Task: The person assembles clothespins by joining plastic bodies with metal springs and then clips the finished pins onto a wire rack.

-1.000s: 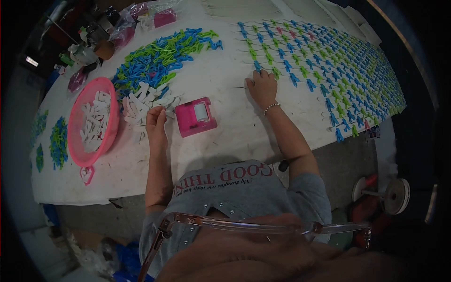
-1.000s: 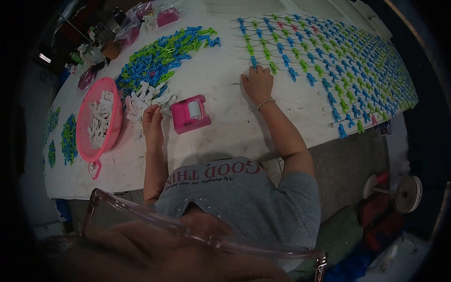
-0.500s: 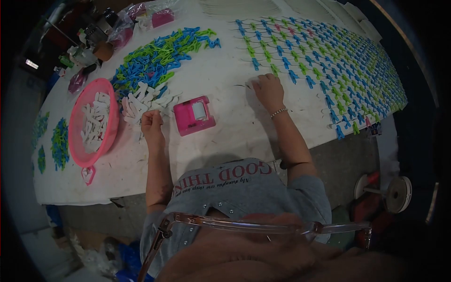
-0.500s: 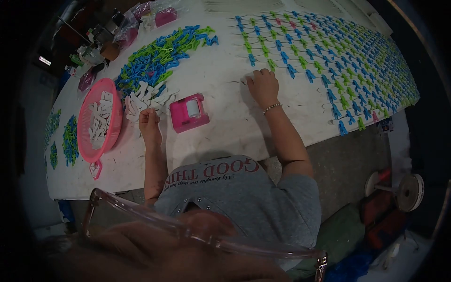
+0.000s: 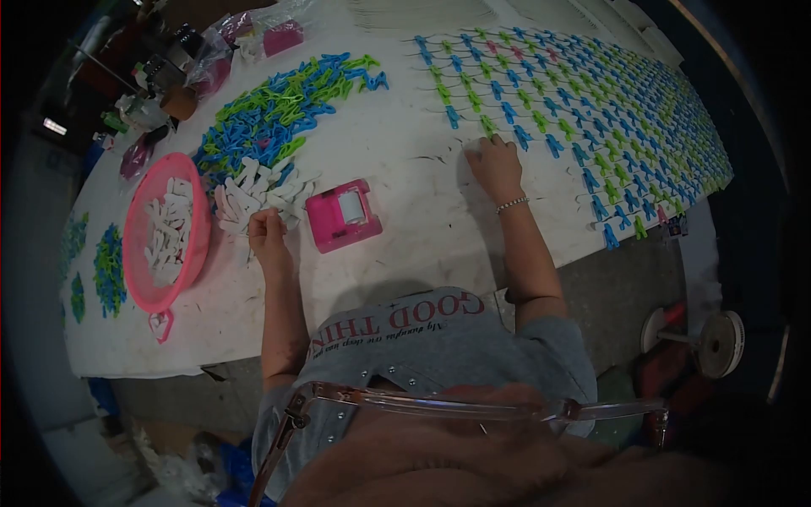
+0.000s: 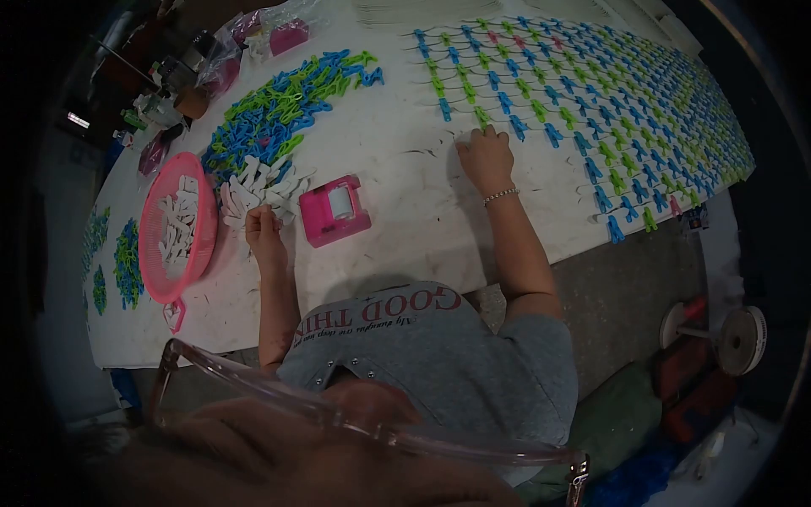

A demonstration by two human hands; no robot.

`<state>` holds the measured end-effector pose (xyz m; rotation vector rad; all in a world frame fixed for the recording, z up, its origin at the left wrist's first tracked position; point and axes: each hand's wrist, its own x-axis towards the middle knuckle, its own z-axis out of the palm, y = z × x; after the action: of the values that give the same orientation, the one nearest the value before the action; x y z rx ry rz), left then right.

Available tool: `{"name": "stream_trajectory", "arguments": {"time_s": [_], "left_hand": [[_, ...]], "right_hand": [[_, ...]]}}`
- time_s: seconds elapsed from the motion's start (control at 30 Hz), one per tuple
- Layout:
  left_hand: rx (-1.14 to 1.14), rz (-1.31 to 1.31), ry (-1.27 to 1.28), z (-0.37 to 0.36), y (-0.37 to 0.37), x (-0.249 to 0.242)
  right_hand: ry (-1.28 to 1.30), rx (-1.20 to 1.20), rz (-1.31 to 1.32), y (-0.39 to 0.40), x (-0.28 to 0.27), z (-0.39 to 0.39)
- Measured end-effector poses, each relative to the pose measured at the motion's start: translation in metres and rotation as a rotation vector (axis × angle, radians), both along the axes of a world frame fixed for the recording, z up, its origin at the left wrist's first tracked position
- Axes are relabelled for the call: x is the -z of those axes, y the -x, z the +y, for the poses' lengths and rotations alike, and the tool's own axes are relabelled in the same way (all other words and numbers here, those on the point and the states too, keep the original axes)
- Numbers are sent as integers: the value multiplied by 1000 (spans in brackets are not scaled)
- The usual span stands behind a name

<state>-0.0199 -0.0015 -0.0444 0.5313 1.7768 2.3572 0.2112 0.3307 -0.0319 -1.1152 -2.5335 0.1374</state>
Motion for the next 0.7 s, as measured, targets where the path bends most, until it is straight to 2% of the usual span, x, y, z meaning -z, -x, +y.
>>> {"name": "stream_trajectory", "arguments": {"time_s": [0.37,0.53,0.57,0.63,0.7], "left_hand": [[-10,31,53,2,-3,-1],[2,45,123,0,-4,-3],[32,53,156,-1,-4,-10],[80,57,224,1,-8,-57],[97,263,191,5,-13,-119]], "right_hand": [[-1,-37,47,-1,1,1],[-7,-12,35,4,-23,-16],[-47,-55,37,8,-23,-18],[4,-167,104,18,-16,-25],[44,-258,96,30,-11,-40]]}}
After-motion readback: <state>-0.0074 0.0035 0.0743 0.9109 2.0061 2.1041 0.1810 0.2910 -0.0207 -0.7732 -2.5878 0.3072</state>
